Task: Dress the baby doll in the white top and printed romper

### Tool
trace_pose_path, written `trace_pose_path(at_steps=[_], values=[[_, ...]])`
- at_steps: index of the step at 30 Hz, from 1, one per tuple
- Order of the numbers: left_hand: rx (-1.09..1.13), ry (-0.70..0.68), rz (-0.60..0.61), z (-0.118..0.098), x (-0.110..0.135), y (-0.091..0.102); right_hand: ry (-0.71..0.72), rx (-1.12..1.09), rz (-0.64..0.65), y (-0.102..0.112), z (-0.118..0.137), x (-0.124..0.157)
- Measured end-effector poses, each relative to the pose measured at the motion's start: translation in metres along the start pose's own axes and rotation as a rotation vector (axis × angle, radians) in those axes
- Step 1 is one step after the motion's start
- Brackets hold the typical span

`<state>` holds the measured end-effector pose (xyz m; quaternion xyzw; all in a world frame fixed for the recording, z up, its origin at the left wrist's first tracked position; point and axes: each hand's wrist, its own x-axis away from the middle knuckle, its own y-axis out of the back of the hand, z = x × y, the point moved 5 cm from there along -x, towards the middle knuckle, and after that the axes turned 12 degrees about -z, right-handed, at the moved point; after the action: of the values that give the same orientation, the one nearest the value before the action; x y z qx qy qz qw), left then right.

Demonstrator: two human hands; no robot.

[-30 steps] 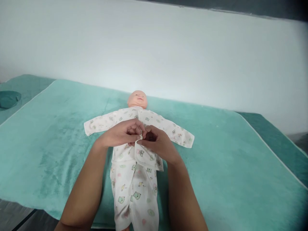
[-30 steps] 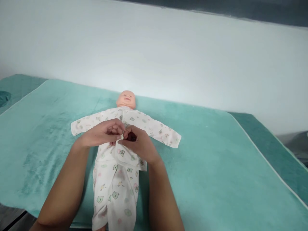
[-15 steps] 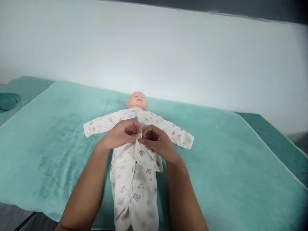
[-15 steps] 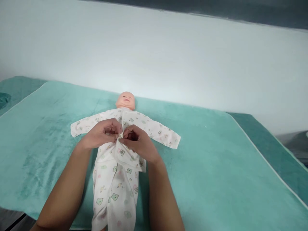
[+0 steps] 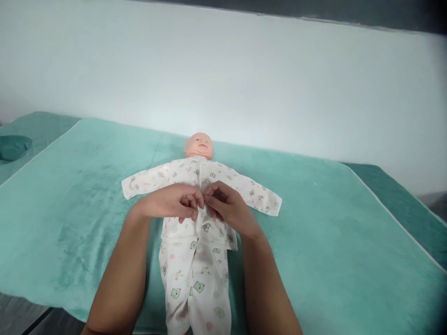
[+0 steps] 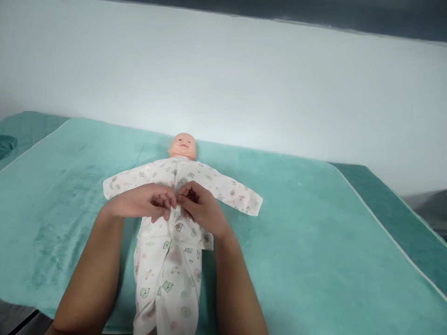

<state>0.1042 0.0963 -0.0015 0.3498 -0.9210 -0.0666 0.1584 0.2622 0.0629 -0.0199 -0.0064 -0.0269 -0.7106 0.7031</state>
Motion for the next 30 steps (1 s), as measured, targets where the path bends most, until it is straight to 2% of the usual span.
trace_pose_path(at_steps=[3,5,7,9,10,11,12,13,14,16,19,23,27,30], values=[[-0.002,-0.022,0.082,-0.003,0.004,0.001,0.048,-0.037,-0.106,0.006,0.0,-0.002],[0.011,-0.062,0.02,-0.005,0.003,0.004,0.134,-0.058,-0.202,0.01,0.002,-0.003],[0.028,-0.102,-0.121,-0.002,-0.001,0.006,0.239,-0.008,-0.26,0.011,0.004,0.0],[0.047,-0.146,-0.413,0.011,-0.001,0.007,0.345,0.131,-0.301,0.006,0.001,0.012],[0.056,-0.173,-0.626,0.021,0.004,0.009,0.404,0.221,-0.324,0.003,-0.003,0.021],[0.037,-0.198,-0.897,0.033,0.015,0.011,0.464,0.307,-0.349,0.0,-0.007,0.034],[-0.014,-0.201,-1.102,0.047,0.028,0.007,0.52,0.376,-0.374,-0.003,-0.014,0.048],[-0.064,-0.194,-1.206,0.061,0.041,0.0,0.566,0.426,-0.384,-0.005,-0.021,0.063],[-0.096,-0.186,-1.222,0.075,0.052,-0.009,0.583,0.446,-0.388,-0.007,-0.03,0.077],[-0.145,-0.201,-1.165,0.095,0.072,-0.027,0.554,0.432,-0.382,-0.005,-0.048,0.101],[-0.256,-0.307,-1.109,0.104,0.098,-0.045,0.541,0.433,-0.417,0.0,-0.061,0.121],[-0.333,-0.422,-1.111,0.1,0.108,-0.053,0.658,0.537,-0.464,-0.002,-0.054,0.124],[-0.306,-0.366,-1.083,0.099,0.105,-0.052,0.717,0.609,-0.468,-0.008,-0.042,0.114],[-0.289,-0.345,-1.066,0.099,0.108,-0.05,0.757,0.637,-0.38,-0.012,-0.034,0.112]])
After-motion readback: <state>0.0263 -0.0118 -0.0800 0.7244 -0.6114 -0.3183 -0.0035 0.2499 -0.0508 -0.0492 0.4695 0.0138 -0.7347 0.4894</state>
